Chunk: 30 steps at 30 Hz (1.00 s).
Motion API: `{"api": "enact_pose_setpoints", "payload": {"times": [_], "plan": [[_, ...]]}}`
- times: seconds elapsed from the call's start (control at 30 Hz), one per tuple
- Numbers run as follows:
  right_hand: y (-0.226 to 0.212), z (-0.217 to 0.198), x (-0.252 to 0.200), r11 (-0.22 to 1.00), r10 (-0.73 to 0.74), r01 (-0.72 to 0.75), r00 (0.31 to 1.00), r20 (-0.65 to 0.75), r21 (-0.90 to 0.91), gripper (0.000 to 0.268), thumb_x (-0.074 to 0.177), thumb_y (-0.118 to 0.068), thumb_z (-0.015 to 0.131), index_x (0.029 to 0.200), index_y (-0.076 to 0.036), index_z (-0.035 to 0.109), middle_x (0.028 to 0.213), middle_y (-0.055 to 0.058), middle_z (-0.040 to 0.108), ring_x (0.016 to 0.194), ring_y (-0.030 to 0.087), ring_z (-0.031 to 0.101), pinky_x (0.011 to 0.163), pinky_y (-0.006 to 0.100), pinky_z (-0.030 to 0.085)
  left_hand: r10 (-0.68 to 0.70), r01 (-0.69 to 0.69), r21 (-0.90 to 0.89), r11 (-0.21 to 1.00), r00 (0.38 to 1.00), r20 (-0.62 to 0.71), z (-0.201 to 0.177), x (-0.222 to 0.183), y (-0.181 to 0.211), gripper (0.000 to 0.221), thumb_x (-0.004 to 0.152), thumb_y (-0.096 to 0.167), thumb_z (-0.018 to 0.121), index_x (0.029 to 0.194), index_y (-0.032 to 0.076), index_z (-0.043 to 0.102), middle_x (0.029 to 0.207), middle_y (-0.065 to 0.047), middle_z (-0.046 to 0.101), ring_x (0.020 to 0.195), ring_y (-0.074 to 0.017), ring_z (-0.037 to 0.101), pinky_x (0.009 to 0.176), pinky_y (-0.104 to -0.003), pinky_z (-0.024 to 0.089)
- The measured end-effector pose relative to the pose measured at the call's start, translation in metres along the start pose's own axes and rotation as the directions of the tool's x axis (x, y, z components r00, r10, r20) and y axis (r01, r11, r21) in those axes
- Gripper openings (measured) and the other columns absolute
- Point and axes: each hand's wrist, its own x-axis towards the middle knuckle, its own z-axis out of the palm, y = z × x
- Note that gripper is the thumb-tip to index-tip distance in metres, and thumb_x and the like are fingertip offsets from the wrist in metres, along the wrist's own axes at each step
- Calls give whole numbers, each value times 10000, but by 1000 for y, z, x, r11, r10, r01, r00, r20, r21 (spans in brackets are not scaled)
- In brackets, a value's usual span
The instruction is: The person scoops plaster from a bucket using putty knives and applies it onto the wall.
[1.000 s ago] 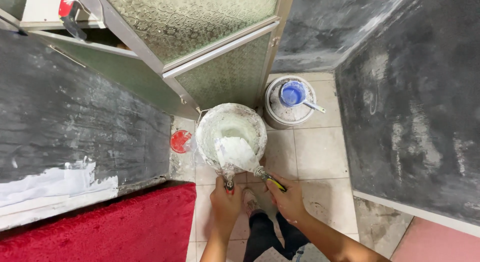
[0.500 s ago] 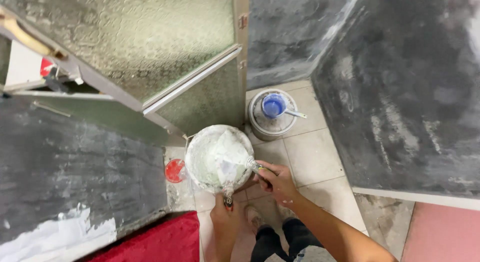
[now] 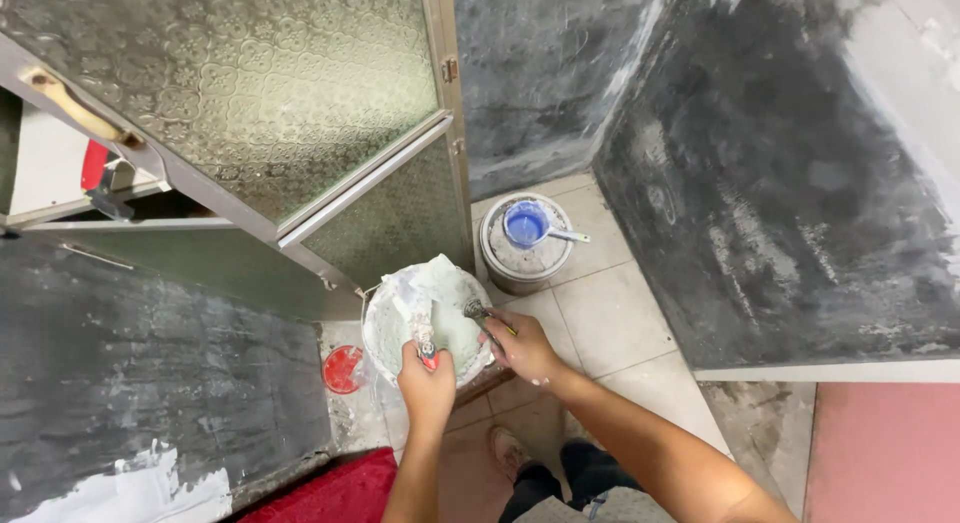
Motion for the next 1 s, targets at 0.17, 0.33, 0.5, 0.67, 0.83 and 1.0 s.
{"api": "enact_pose_setpoints", "payload": {"times": [0.17,0.33,0.5,0.67,0.83,1.0], "plan": [[-18,-9,8,994,-90,89,996,-17,-63,302,1051,-194,539,1193,36,676,830,35,675,556,63,516,486,229,419,52,-53,-31,998,999,-10,17,9,21,243,863,141,664,1028,-19,586,739,-151,666,674,-252,650,697,-397,522],[-41,-22,3,993,-120,119,982,-143,-18,284,1018,-187,559,1218,-13,663,761,29,631,524,68,503,446,239,396,129,-126,-79,989,991,42,35,6,53,221,889,144,686,1026,-11,610,723,-106,674,645,-221,644,652,-379,518],[-69,-44,-22,978,-205,194,960,-189,-77,315,1018,-210,599,1234,10,664,786,33,655,546,62,512,472,226,401,-92,165,-319,933,969,230,60,-5,85,178,922,134,651,1008,0,572,602,-81,568,396,-124,487,352,-327,380],[-90,-84,-34,991,-131,125,955,-265,-42,339,1001,-204,616,1276,-6,614,791,34,663,542,68,499,462,230,391,-131,270,-387,881,927,350,102,-14,107,191,928,140,655,1020,24,534,573,-49,505,363,-120,432,333,-323,328],[-102,-139,-32,979,-187,203,944,-272,32,317,1017,-171,596,1280,4,621,781,37,645,545,66,484,470,225,386,-108,276,-362,890,901,421,159,-19,115,188,918,142,646,1024,40,529,561,-38,490,354,-118,420,329,-323,324],[-128,-208,-36,955,-264,293,915,-305,51,304,1026,-169,587,1267,4,653,818,30,658,579,62,494,506,210,407,-32,145,-241,960,908,419,219,-32,163,160,915,120,647,1012,23,565,555,-23,532,395,-92,466,371,-301,349]]}}
